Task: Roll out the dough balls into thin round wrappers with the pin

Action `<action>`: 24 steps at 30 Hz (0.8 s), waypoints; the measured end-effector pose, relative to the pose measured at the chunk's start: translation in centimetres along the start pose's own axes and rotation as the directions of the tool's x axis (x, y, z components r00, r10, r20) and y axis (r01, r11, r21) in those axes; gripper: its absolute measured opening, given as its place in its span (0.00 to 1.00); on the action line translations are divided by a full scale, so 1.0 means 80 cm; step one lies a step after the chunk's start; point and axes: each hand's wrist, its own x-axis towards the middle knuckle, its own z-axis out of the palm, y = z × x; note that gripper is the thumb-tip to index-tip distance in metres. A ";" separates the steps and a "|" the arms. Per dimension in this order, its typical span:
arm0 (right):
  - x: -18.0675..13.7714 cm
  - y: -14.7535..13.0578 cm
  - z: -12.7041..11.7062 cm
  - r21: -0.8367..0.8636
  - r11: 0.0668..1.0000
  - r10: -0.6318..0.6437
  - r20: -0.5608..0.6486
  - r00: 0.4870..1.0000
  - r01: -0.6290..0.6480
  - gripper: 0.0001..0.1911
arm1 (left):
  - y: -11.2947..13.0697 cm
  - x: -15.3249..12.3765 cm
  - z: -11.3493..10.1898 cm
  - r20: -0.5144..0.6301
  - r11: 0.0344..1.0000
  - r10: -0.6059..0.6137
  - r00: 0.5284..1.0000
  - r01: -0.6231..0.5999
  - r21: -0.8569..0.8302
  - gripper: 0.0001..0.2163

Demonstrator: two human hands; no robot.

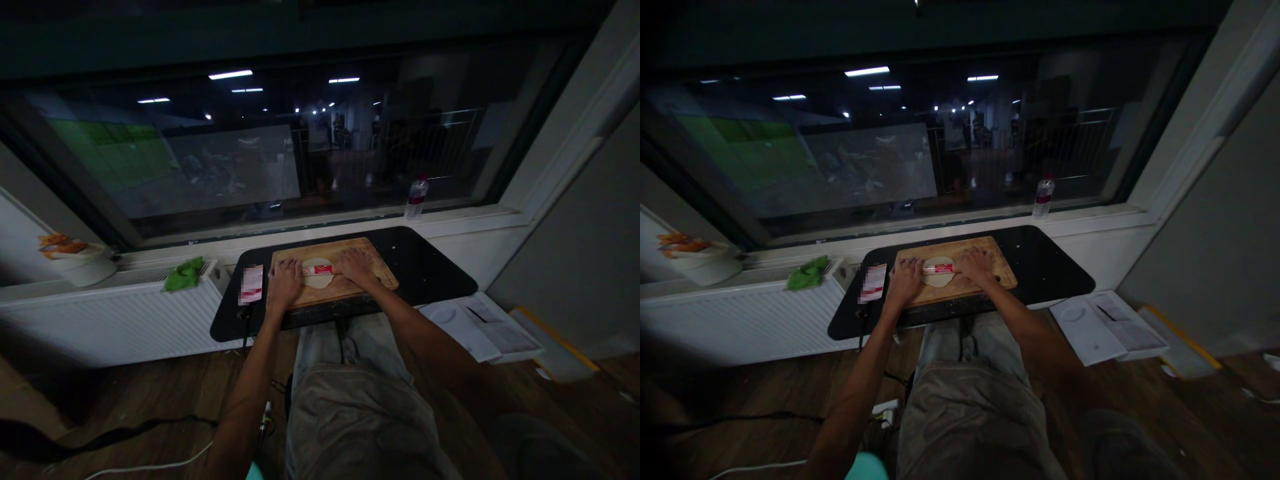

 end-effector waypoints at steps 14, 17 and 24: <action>-0.054 -0.024 -0.017 0.009 0.991 0.131 -0.074 0.989 -0.131 0.24 | -0.014 0.005 0.013 -0.039 0.989 0.149 0.988 -0.149 0.013 0.25; -0.058 -0.026 -0.020 -0.003 0.991 0.135 -0.066 0.989 -0.136 0.24 | -0.017 0.006 0.015 -0.046 0.986 0.166 0.985 -0.165 0.016 0.25; -0.070 -0.027 -0.022 0.026 0.990 0.140 -0.103 0.985 -0.138 0.24 | -0.016 0.004 0.014 -0.042 0.980 0.198 0.979 -0.197 0.010 0.22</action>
